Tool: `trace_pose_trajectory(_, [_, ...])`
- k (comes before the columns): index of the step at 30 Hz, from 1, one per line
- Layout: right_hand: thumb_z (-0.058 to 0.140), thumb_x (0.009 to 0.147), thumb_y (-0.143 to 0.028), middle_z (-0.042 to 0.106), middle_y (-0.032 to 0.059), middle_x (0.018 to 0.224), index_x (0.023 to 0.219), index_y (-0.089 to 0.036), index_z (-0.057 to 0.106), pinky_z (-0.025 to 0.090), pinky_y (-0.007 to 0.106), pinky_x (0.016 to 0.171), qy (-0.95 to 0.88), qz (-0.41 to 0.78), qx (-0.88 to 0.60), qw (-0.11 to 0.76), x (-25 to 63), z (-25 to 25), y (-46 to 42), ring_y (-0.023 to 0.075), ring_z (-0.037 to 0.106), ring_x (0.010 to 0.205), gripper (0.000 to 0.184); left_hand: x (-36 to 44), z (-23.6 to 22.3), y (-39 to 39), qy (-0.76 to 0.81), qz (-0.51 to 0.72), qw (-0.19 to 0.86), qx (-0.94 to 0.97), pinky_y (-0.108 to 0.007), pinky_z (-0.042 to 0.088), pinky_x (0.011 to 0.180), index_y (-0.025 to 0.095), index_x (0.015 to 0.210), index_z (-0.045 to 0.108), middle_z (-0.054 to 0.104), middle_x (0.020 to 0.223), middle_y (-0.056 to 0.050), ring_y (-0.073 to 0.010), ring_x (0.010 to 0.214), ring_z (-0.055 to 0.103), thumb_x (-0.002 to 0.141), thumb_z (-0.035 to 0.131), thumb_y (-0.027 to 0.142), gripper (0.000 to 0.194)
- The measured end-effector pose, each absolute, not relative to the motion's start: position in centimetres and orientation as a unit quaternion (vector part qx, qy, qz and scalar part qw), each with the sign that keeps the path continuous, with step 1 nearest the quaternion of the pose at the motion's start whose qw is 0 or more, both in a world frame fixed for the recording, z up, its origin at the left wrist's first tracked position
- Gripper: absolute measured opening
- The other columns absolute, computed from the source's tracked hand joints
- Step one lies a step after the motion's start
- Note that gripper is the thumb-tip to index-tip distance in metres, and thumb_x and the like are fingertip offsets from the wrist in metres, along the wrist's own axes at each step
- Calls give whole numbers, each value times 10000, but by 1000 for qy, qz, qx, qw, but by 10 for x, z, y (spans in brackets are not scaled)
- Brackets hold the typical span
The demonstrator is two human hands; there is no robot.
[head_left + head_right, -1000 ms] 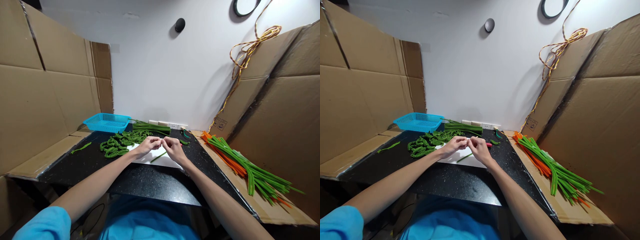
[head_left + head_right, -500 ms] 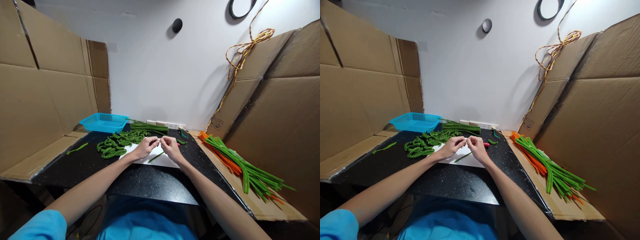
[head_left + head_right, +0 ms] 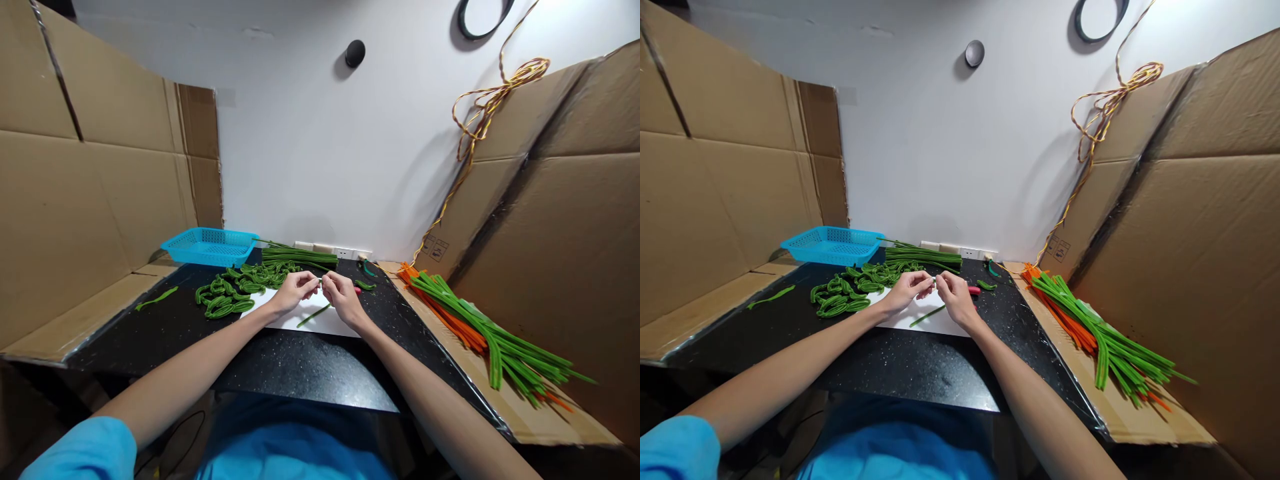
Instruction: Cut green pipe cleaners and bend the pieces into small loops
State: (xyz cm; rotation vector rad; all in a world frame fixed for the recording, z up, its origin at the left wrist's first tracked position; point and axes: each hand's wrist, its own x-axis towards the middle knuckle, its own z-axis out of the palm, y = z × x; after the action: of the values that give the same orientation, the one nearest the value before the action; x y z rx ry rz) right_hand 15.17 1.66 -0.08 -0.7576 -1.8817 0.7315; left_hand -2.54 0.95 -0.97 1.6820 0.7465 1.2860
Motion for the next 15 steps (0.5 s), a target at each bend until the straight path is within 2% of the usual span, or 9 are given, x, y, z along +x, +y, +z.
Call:
trace_pose_trajectory(8, [571,902,-395,470,-21,588,650,-190,529,290,261,521,-767,240,-337,490,148,3,12,115,374,545,328,-22,-7,3,324,523,382,689,-250,377,607,144,739,608,555,658,-5,-116,615,479,875,664,467,355])
trace_pose_trajectory(15, [538,913,-320,485,-19,583,661,-205,493,291,270,545,-800,150,-346,468,144,-1,12,125,407,540,281,-19,-2,-4,371,528,290,707,-258,357,625,173,655,528,514,635,10,-126,621,448,868,649,397,333])
